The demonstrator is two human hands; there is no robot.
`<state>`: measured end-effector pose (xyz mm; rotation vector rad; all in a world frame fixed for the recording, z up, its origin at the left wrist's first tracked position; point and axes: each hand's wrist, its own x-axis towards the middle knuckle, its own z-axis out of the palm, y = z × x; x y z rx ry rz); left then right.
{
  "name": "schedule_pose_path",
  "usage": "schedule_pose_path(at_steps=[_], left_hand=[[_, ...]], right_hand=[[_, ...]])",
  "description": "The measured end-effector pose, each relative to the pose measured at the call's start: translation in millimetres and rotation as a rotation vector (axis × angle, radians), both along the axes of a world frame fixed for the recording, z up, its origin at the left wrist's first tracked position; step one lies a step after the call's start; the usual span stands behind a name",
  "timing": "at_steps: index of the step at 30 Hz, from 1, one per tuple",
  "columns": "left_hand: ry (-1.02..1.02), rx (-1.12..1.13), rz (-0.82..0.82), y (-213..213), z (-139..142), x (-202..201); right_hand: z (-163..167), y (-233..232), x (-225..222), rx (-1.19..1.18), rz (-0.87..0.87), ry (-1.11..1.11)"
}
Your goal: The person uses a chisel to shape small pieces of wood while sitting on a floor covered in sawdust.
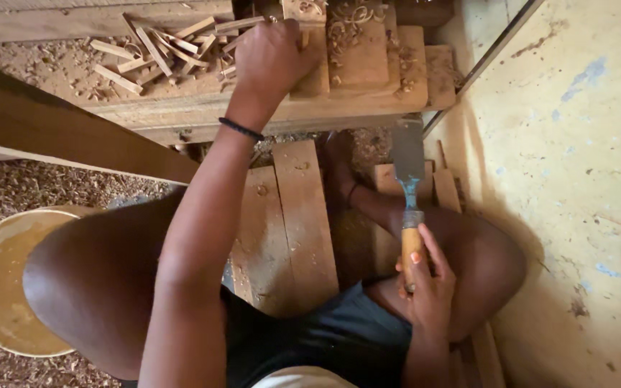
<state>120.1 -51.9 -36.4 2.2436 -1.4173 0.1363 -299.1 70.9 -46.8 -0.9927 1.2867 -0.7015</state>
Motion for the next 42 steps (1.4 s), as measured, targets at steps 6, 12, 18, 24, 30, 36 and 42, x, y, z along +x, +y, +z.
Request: schedule_pose_path(at_steps=[6,12,18,24,30,36,42], left_hand=[[0.138,-0.078,-0.032,-3,-19,14],[0.27,-0.169,-0.177,26,-9,16],[0.259,-0.242,-0.355,58,11,16],[0.275,-0.332,-0.273,45,-8,-3],[0.238,-0.333,-0.153,40,-17,-10],[0.156,-0.374,-0.128,54,3,-15],[-0.051,-0.591,-0.394,54,34,-45]], right_hand=[[11,-1,7,-0.332,0.069,0.009],[10,-21,26,-0.294,0.138,0.07],[20,-24,35,-0.209,0.182,-0.018],[32,-27,42,-0.2,0.186,-0.119],[21,-30,57,-0.131,0.237,-0.13],[27,-30,51,-0.104,0.169,-0.226],[48,-21,53,-0.141,0.147,-0.223]])
